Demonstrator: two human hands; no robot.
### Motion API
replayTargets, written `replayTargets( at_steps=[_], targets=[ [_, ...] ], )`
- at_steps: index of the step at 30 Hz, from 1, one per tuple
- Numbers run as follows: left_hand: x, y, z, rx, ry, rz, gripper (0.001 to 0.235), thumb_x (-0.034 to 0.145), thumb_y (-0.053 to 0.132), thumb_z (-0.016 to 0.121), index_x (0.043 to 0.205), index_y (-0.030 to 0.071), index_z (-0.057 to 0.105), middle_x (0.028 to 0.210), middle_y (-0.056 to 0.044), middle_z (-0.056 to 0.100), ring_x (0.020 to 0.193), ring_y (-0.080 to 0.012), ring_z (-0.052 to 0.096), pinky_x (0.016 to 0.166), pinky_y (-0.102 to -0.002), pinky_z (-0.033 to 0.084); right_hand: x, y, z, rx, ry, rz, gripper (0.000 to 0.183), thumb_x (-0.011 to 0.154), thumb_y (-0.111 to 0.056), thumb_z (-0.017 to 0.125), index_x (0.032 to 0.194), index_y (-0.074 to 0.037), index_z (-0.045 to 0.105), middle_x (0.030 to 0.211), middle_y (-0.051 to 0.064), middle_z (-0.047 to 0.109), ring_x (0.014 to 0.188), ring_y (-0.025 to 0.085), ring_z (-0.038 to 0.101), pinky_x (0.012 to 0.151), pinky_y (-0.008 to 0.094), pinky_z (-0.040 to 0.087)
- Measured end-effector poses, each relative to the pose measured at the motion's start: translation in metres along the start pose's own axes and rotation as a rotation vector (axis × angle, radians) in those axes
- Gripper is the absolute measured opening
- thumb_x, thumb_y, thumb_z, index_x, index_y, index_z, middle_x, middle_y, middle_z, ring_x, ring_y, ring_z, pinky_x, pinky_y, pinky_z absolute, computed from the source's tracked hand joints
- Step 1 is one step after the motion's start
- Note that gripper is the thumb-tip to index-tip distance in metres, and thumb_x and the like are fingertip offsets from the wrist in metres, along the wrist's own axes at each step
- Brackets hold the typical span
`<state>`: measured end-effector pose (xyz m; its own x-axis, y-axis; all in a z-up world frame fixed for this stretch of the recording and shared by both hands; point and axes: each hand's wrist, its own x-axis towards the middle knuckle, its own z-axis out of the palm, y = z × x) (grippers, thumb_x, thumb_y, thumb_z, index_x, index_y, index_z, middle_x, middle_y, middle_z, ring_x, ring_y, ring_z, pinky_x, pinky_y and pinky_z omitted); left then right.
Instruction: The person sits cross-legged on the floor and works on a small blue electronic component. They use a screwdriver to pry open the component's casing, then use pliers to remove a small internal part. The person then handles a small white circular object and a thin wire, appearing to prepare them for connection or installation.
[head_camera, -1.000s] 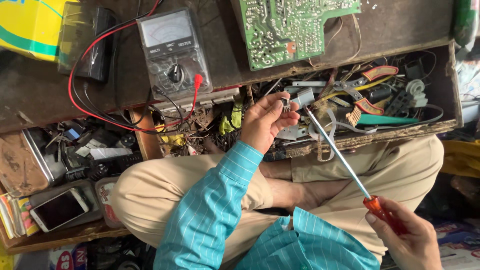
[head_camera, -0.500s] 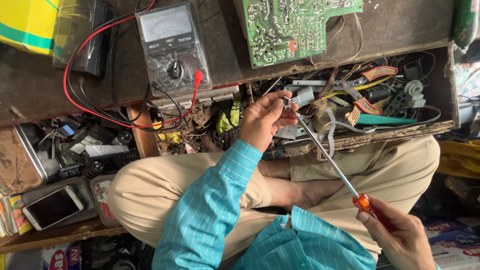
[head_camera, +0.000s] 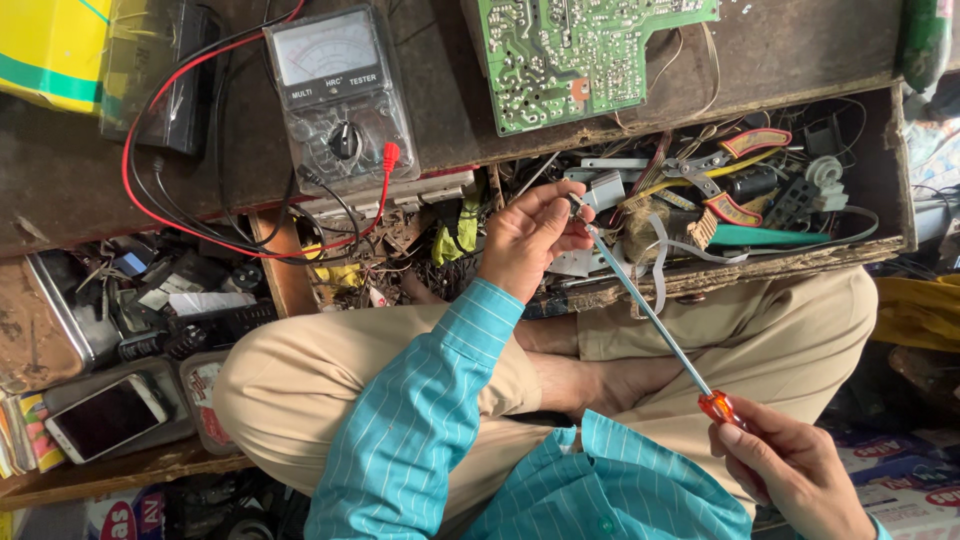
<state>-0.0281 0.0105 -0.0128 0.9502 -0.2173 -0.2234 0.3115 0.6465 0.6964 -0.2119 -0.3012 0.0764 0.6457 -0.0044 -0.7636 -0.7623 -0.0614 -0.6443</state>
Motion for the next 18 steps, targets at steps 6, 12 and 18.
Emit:
replayTargets(
  at_steps=[6,12,18],
  targets=[
    [0.009,-0.015,0.009,0.038,0.046,0.000,0.029,0.106,0.016,0.063,0.127,-0.003,0.067,0.104,-0.013,0.073,0.087,-0.0180,0.072,0.080,-0.033,0.063,-0.001,-0.002,-0.009,-0.011,-0.005,-0.006,0.039,0.096,-0.009,0.058,0.131,0.005,0.068,0.071,0.007,0.059,0.048,0.008,0.041,0.040,0.025,0.030],
    [0.023,-0.027,0.018,-0.040,0.086,-0.003,0.031,0.105,0.019,0.064,0.127,-0.003,0.067,0.103,-0.012,0.072,0.083,-0.0167,0.070,0.078,-0.032,0.062,-0.002,-0.016,-0.007,0.029,0.007,0.002,0.034,0.098,-0.011,0.057,0.127,0.005,0.064,0.074,0.007,0.057,0.049,0.008,0.042,0.039,0.024,0.030],
    [0.037,-0.023,0.017,-0.108,0.094,0.046,0.029,0.105,0.018,0.064,0.124,-0.003,0.067,0.105,-0.014,0.073,0.085,-0.0184,0.070,0.080,-0.033,0.062,-0.001,-0.038,0.007,-0.045,0.040,-0.041,0.039,0.097,-0.014,0.057,0.129,0.006,0.067,0.081,0.009,0.066,0.050,0.009,0.043,0.039,0.024,0.033]
  ],
)
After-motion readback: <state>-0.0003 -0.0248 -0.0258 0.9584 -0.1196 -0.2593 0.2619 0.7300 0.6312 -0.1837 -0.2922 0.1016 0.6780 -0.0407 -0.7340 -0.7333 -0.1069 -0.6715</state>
